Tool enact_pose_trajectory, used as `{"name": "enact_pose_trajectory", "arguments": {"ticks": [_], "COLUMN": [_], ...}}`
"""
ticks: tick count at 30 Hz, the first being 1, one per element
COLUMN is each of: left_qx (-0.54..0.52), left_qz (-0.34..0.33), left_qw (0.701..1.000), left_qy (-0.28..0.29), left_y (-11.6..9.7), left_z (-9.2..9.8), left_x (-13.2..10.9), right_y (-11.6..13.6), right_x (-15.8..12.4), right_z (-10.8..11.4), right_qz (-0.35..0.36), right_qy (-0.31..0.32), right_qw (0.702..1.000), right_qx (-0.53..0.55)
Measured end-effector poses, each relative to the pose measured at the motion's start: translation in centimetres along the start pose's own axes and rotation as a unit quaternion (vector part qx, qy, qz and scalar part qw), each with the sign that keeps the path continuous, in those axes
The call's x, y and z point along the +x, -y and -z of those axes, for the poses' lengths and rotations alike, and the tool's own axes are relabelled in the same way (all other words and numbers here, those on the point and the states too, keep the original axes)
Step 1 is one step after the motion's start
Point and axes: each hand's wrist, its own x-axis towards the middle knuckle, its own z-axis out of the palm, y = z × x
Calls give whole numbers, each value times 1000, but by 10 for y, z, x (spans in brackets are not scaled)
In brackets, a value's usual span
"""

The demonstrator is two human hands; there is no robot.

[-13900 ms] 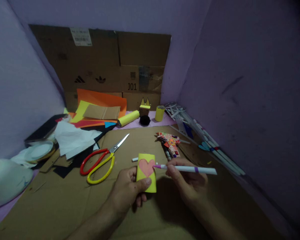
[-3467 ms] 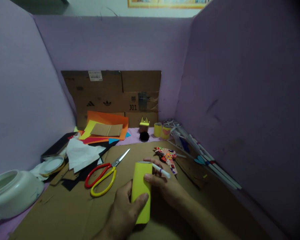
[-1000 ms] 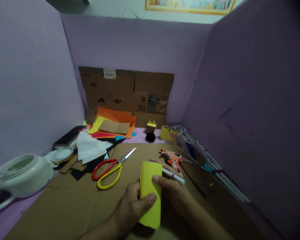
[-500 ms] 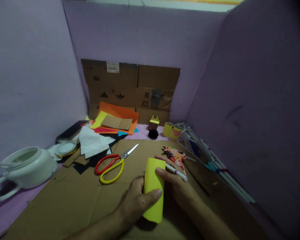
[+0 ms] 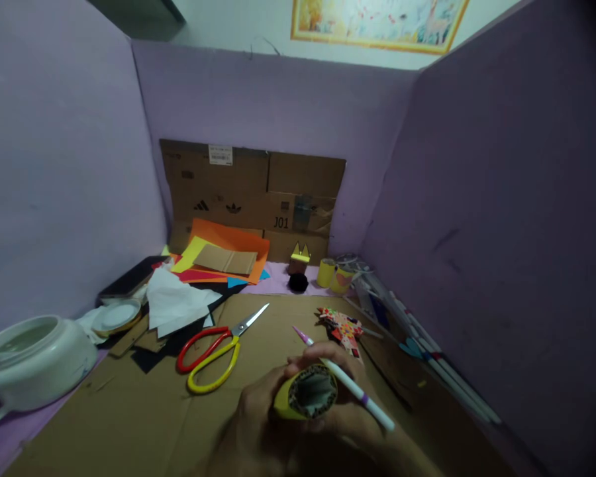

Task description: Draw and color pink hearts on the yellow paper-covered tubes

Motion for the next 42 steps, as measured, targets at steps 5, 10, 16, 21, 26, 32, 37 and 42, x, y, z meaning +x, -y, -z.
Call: {"name": "enact_pose_trajectory", "arguments": {"ticks": [5,10,16,21,26,32,37,42], "left_qx": [32,38,-167,-221,-199,-208,-180,-124], "left_qz": [31,90,172,211,223,227,228,213], "left_qw": [996,994,970,950,952,950,956,968], "left_qy": [73,39,-29,-63,-73,-55,-50,-53], "left_y": [-16,3,27,32,30,25,29,31], "left_z": [6,4,0,-1,-2,-2,-2,-2], "left_x": [-1,-7,0,7,9,10,11,11], "right_y": [4,9,8,14,16,18,15,6], "right_x": [2,4,13,16,7,6,6,4], "right_z": [-2,-6,4,15,6,-4,-2,-4], "right_qz": [-10,-14,21,82,110,99,142,187], "right_qy": [-12,-69,-199,-256,-228,-245,-246,-209], "right_qw": [999,997,977,961,937,921,903,890], "right_qx": [29,-11,-69,-68,-240,-286,-322,-359]}}
